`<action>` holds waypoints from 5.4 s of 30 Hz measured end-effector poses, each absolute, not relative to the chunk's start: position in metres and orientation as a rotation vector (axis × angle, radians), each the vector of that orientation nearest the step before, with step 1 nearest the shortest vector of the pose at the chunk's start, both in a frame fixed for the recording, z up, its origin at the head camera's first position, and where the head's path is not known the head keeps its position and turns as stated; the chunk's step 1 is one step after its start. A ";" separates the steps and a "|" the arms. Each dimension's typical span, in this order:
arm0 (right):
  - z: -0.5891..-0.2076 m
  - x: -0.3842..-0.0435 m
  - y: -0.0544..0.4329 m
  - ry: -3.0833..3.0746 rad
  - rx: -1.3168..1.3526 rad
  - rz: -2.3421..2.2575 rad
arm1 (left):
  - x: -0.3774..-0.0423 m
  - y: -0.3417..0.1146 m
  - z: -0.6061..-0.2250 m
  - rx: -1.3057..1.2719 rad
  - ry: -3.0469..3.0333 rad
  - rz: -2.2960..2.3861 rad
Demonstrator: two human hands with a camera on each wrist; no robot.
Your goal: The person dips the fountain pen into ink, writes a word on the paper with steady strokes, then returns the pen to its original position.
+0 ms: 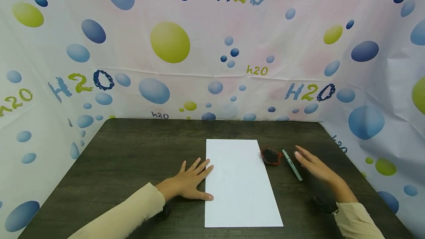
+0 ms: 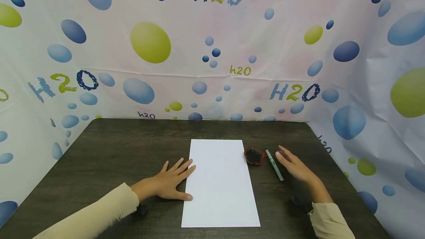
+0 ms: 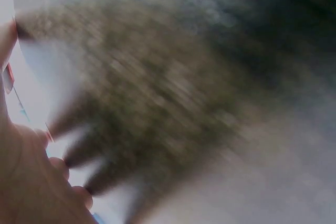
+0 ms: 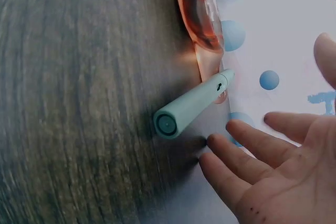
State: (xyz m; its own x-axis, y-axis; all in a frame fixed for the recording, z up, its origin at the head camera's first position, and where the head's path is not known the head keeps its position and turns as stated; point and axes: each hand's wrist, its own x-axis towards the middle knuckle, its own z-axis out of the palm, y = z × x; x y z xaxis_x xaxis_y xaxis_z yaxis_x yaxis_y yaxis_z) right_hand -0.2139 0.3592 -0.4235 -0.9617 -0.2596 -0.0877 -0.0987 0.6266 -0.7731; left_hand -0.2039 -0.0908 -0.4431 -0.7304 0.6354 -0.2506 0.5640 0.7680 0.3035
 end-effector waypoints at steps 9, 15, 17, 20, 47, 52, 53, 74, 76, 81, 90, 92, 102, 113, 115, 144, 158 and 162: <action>-0.429 -0.221 0.369 2.440 -0.150 -1.468 | -0.202 -0.090 -0.440 0.905 2.621 0.297; -0.433 -0.226 0.372 2.320 -0.053 -1.541 | -0.202 -0.089 -0.441 0.896 2.618 0.295; -0.432 -0.228 0.372 2.305 -0.026 -1.535 | -0.202 -0.090 -0.441 0.894 2.616 0.293; -0.431 -0.231 0.370 2.294 0.017 -1.524 | -0.202 -0.090 -0.442 0.894 2.618 0.285; -0.428 -0.239 0.357 2.518 -0.021 -1.306 | -0.208 -0.089 -0.448 0.903 2.626 0.289; -0.429 -0.240 0.356 2.541 -0.026 -1.296 | -0.207 -0.088 -0.446 0.900 2.623 0.296; -0.429 -0.239 0.356 2.547 -0.026 -1.293 | -0.207 -0.088 -0.446 0.901 2.624 0.296; -0.425 -0.238 0.355 2.481 -0.003 -1.415 | -0.206 -0.091 -0.447 0.903 2.617 0.292; -0.423 -0.238 0.356 2.474 -0.022 -1.427 | -0.206 -0.091 -0.447 0.906 2.619 0.292; -0.421 -0.237 0.356 2.464 -0.013 -1.442 | -0.205 -0.091 -0.445 0.910 2.617 0.296; -0.420 -0.235 0.354 2.435 -0.007 -1.485 | -0.206 -0.092 -0.445 0.909 2.603 0.300; -0.419 -0.235 0.353 2.424 -0.002 -1.503 | -0.205 -0.092 -0.444 0.907 2.602 0.297; -0.419 -0.233 0.355 2.302 -0.020 -1.686 | -0.206 -0.093 -0.443 0.902 2.610 0.287; -0.425 -0.232 0.358 2.154 -0.072 -1.866 | -0.206 -0.093 -0.442 0.903 2.612 0.284; -0.426 -0.232 0.359 2.138 -0.124 -1.877 | -0.206 -0.093 -0.442 0.906 2.616 0.284; -0.435 -0.231 0.362 1.426 -0.545 -2.332 | -0.206 -0.094 -0.443 0.904 2.614 0.290; -0.435 -0.234 0.362 1.448 -0.564 -2.230 | -0.206 -0.094 -0.441 0.904 2.608 0.292; -0.436 -0.234 0.360 1.511 -0.543 -2.213 | -0.206 -0.093 -0.440 0.905 2.605 0.296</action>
State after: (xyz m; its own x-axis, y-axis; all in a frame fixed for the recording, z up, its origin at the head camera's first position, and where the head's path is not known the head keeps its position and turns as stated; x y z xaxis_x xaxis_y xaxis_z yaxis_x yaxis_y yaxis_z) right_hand -0.2338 0.3601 -0.4357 -0.8424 -0.5313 0.0897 0.1102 -0.3327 -0.9366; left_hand -0.2060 -0.0934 -0.4404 -0.7274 0.6306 -0.2706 0.5539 0.7724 0.3109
